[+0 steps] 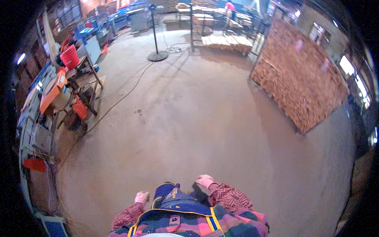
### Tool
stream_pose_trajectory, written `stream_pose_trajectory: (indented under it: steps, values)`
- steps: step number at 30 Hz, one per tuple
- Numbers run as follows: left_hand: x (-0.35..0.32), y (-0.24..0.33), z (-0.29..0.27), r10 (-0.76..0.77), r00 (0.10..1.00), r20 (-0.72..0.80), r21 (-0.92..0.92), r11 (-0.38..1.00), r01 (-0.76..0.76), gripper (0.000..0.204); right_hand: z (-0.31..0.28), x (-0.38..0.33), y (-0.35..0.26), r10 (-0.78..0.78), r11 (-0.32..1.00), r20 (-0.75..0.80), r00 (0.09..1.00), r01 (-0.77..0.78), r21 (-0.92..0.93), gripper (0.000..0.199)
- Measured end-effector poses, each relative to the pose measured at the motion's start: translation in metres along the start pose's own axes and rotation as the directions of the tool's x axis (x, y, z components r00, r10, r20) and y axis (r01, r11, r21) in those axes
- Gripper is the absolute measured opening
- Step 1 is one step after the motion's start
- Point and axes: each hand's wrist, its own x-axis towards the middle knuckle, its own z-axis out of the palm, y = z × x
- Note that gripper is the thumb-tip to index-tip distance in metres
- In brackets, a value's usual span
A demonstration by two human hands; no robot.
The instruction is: The person operates a wood processing machine, feeding a plank into the cutter and retrieving the resulting strips. They then walk to a nearby table and repeatedly pick up stacks of these wooden strips, arranging them into neat piles on the table surface.
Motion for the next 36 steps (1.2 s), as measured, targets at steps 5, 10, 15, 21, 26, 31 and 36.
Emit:
stream_pose_trajectory:
  steps: [5,10,15,21,26,31,36]
  values:
    - [0.118,-0.002,-0.029,-0.031,0.981,0.190,0.600,0.795,-0.091,0.024,-0.192,0.162,-0.070,0.260,0.917,-0.045,0.965,-0.232,0.326,0.043]
    - [0.262,0.091,-0.030,0.116,0.909,0.401,0.813,0.413,-0.412,0.033,-0.276,0.297,-0.059,0.131,0.949,0.009,0.991,-0.128,0.287,0.045]
    - [0.419,0.312,-0.059,0.612,0.752,0.245,0.678,0.446,-0.584,0.030,-0.383,0.366,-0.058,0.274,0.911,0.001,0.962,-0.260,0.319,0.043]
    - [0.509,0.669,-0.102,0.552,0.834,-0.003,0.130,0.827,-0.547,0.044,-0.458,0.509,0.032,0.135,0.958,0.099,0.986,-0.104,-0.268,0.031]
    - [0.630,0.680,-0.150,0.443,0.895,0.046,0.393,0.816,-0.424,0.011,-0.533,0.686,0.039,-0.294,0.888,0.036,0.955,0.287,-0.359,0.027]
    - [0.675,0.661,-0.240,0.330,0.933,-0.144,0.297,0.914,-0.278,0.011,-0.706,0.853,-0.097,0.013,0.995,0.077,0.997,-0.006,-0.097,0.033]
    - [0.743,0.608,-0.285,0.431,0.889,-0.152,0.791,0.593,-0.152,0.016,-0.790,1.065,-0.173,0.086,0.996,0.150,0.985,-0.079,-0.049,0.041]
